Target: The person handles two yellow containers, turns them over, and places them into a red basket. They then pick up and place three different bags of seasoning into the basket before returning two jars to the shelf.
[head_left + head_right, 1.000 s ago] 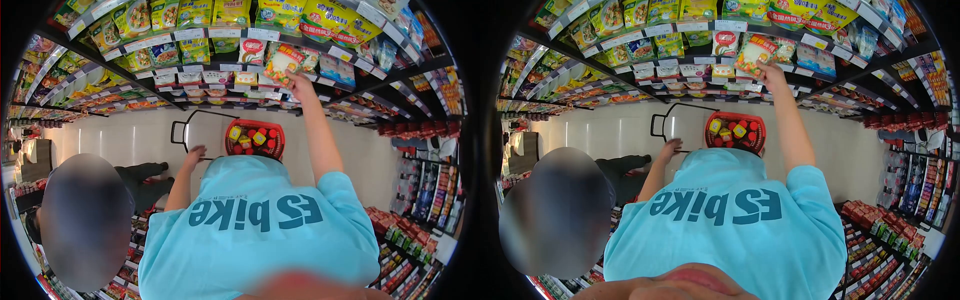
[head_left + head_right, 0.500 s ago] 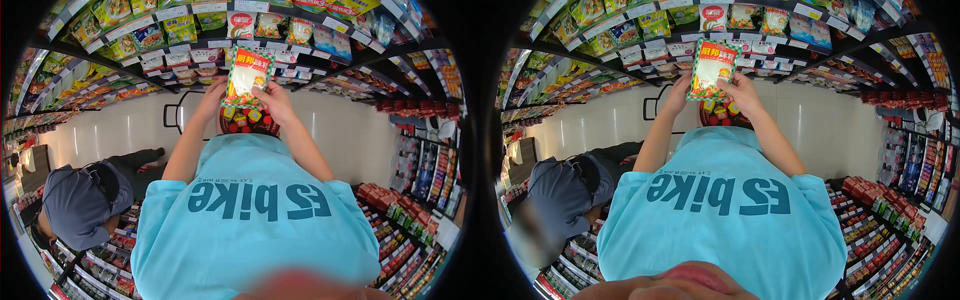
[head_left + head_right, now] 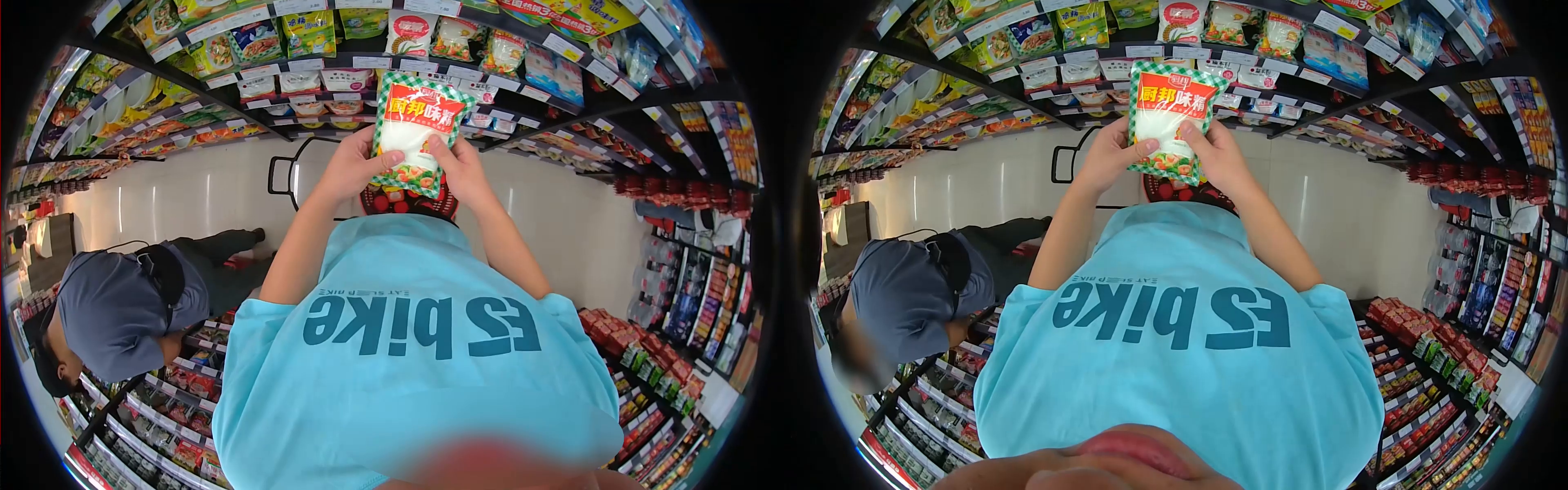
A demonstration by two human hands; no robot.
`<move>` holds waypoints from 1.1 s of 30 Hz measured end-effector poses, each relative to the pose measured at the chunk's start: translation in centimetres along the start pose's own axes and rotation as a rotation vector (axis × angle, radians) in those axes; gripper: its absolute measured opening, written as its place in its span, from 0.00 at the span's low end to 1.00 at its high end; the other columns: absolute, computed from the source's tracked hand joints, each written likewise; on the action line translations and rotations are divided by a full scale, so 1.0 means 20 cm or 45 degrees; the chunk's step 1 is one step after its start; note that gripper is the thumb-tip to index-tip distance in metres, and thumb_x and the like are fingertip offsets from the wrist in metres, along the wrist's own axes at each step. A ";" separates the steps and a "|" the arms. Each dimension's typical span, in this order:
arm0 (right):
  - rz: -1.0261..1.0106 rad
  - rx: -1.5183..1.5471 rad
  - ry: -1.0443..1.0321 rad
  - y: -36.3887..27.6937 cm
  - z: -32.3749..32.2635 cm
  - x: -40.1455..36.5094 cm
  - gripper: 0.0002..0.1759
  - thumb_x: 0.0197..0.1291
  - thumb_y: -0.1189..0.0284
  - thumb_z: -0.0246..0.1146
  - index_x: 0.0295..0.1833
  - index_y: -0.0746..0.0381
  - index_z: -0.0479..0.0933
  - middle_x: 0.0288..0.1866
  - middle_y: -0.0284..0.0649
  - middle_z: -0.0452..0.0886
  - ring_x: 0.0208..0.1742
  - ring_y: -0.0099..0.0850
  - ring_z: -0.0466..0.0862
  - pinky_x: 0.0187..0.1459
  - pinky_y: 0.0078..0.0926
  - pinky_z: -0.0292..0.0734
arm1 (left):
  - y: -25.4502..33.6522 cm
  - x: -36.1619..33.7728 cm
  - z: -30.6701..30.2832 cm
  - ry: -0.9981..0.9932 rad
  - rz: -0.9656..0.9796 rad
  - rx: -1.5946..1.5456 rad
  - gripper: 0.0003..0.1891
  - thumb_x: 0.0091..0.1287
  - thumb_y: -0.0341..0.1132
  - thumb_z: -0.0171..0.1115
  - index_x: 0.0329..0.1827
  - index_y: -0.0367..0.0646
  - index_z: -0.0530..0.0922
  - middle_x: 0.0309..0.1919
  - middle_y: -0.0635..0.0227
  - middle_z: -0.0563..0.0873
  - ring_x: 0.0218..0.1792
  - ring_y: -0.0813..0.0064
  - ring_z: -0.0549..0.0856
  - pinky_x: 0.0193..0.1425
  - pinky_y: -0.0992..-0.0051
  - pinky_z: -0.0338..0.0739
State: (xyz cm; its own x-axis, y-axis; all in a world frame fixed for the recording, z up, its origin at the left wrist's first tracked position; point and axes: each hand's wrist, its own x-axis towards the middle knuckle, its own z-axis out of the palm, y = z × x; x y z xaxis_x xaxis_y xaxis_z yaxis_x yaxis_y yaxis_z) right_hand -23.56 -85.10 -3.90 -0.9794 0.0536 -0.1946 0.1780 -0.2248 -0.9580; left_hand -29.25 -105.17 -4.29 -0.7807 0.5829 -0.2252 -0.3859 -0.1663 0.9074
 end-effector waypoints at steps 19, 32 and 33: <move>-0.001 -0.029 0.106 0.08 0.13 0.01 0.29 0.77 0.50 0.51 0.52 0.69 0.78 0.44 0.39 0.85 0.42 0.21 0.83 0.44 0.22 0.80 | -0.11 0.00 0.11 0.340 0.209 -0.039 0.19 0.78 0.45 0.57 0.58 0.36 0.78 0.47 0.65 0.87 0.44 0.80 0.86 0.48 0.76 0.81; 0.301 -0.133 -0.300 0.04 0.04 -0.04 0.19 0.64 0.67 0.72 0.54 0.67 0.79 0.39 0.34 0.84 0.30 0.17 0.76 0.29 0.17 0.73 | 0.04 0.00 0.00 0.338 0.178 -0.111 0.19 0.73 0.42 0.65 0.57 0.38 0.79 0.49 0.64 0.87 0.45 0.76 0.87 0.52 0.72 0.81; 0.301 -0.132 -0.297 0.05 0.03 -0.04 0.19 0.64 0.67 0.72 0.54 0.67 0.79 0.39 0.34 0.84 0.30 0.17 0.76 0.29 0.17 0.73 | 0.06 0.00 0.00 0.390 0.168 -0.124 0.17 0.72 0.40 0.66 0.57 0.37 0.79 0.49 0.65 0.88 0.45 0.76 0.87 0.53 0.72 0.81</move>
State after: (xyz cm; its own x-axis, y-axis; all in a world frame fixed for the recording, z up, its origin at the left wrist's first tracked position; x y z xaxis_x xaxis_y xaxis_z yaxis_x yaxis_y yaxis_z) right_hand -22.71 -85.96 -4.60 -0.9030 -0.2151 -0.3719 0.3997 -0.1038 -0.9107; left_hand -29.64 -105.32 -3.25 -0.9326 0.2878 -0.2178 -0.3054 -0.3077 0.9011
